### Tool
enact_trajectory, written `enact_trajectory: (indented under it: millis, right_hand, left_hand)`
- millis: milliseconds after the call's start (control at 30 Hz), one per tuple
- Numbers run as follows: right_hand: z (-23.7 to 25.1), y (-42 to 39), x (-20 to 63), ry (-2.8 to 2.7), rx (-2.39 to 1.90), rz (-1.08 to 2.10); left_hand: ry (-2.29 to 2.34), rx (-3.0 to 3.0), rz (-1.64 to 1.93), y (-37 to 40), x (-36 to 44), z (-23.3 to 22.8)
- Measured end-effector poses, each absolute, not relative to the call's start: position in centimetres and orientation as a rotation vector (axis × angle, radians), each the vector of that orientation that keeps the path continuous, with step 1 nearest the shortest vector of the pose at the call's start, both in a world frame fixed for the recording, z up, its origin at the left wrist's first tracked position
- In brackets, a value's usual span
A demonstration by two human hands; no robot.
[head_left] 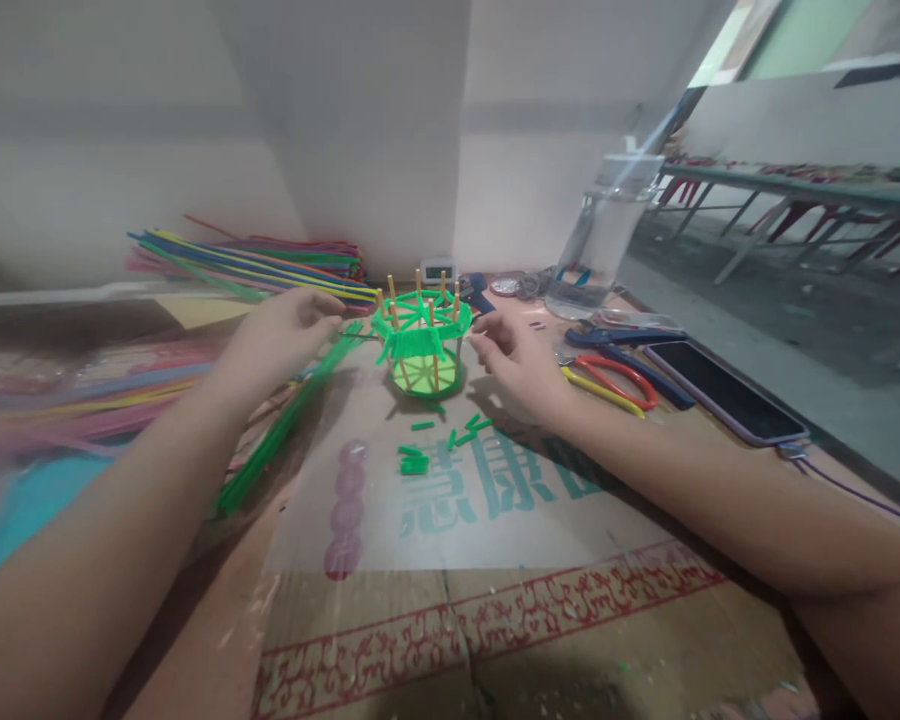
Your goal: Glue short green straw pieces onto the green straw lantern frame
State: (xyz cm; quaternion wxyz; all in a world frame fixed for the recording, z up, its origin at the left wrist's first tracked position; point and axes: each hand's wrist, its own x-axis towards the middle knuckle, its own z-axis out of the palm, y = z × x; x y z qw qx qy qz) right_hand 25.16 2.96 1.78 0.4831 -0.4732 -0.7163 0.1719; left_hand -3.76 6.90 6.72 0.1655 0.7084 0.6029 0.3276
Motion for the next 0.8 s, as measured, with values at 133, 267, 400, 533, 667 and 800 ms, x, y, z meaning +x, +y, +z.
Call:
enact_trajectory:
  millis: [133,267,400,533,667,800]
  right_hand:
    - [4.0,4.2,27.7,-1.605,-1.203,0.233]
    - [4.2,6.5,30.1,-1.65,-1.423,0.382]
    - [3.2,9.2,31.2,-1.845,-1.643,0.38]
    - [2.7,12.5,31.1,-1.885,-1.693,0.367]
    - [2.6,15.0,30.2,-1.867,-1.7,0.415]
    - [2.0,15.5,28.9,-1.863,-1.669,0.457]
  left_hand:
    - [1.723,2.155,0.948,6.7,-3.3,6.6]
    - [1.776,2.154,0.945,6.8,-3.5,7.1]
    - [1.652,2.13,1.056,6.2,-3.1,7.6]
    - [1.523,2.207,1.17,4.4,-1.1,7.9]
    - [1.382,2.33,1.194,3.3,0.7,7.5]
    - [1.398,2.453,1.091,4.0,0.9,6.0]
